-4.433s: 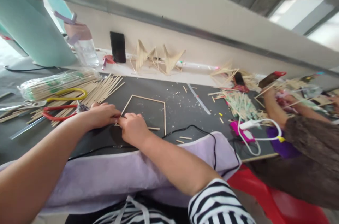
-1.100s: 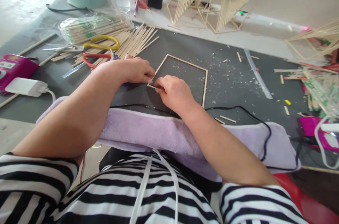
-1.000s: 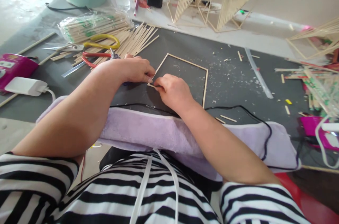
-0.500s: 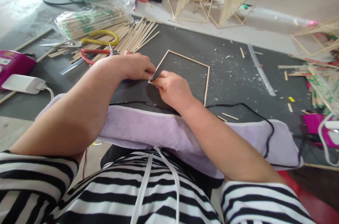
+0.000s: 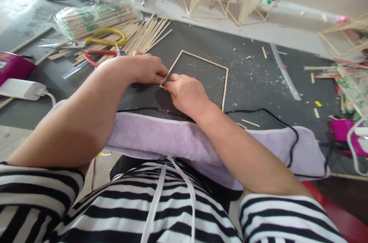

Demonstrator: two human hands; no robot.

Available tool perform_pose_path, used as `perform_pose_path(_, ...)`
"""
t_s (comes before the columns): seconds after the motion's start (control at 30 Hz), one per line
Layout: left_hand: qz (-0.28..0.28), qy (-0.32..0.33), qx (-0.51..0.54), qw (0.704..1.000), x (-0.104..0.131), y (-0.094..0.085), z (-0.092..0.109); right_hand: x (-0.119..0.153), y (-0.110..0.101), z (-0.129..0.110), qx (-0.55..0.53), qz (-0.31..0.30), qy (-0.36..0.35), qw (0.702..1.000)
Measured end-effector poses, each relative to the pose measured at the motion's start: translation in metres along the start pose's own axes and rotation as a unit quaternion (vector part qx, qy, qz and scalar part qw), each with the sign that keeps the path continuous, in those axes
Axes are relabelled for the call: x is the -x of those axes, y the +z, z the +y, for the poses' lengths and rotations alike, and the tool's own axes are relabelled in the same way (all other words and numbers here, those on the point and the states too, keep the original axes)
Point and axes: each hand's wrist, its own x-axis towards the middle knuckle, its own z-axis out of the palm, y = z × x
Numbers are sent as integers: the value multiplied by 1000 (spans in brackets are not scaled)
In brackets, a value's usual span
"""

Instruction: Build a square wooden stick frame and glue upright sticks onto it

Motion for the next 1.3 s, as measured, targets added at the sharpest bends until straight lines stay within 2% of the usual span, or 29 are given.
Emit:
perform_pose_path(0.6, 12, 18, 4, 1000, 6, -4, 2, 1, -6, -6, 25, -7, 10, 1000)
perform_pose_path(0.77, 25, 26, 14, 999, 4, -2, -1, 1, -6, 0, -10, 5, 20, 1000)
perform_pose_path(0.9, 30, 33, 16, 999, 2, 0, -4, 4, -10, 8, -39, 21, 54, 998)
perform_pose_path(1.07, 27, 45, -6, 999, 4, 0, -5, 10, -14, 15, -24, -10, 74, 997)
perform_pose_path(1.3, 20, 30, -7, 999, 3, -1, -3, 11, -16, 10, 13, -38, 51, 998)
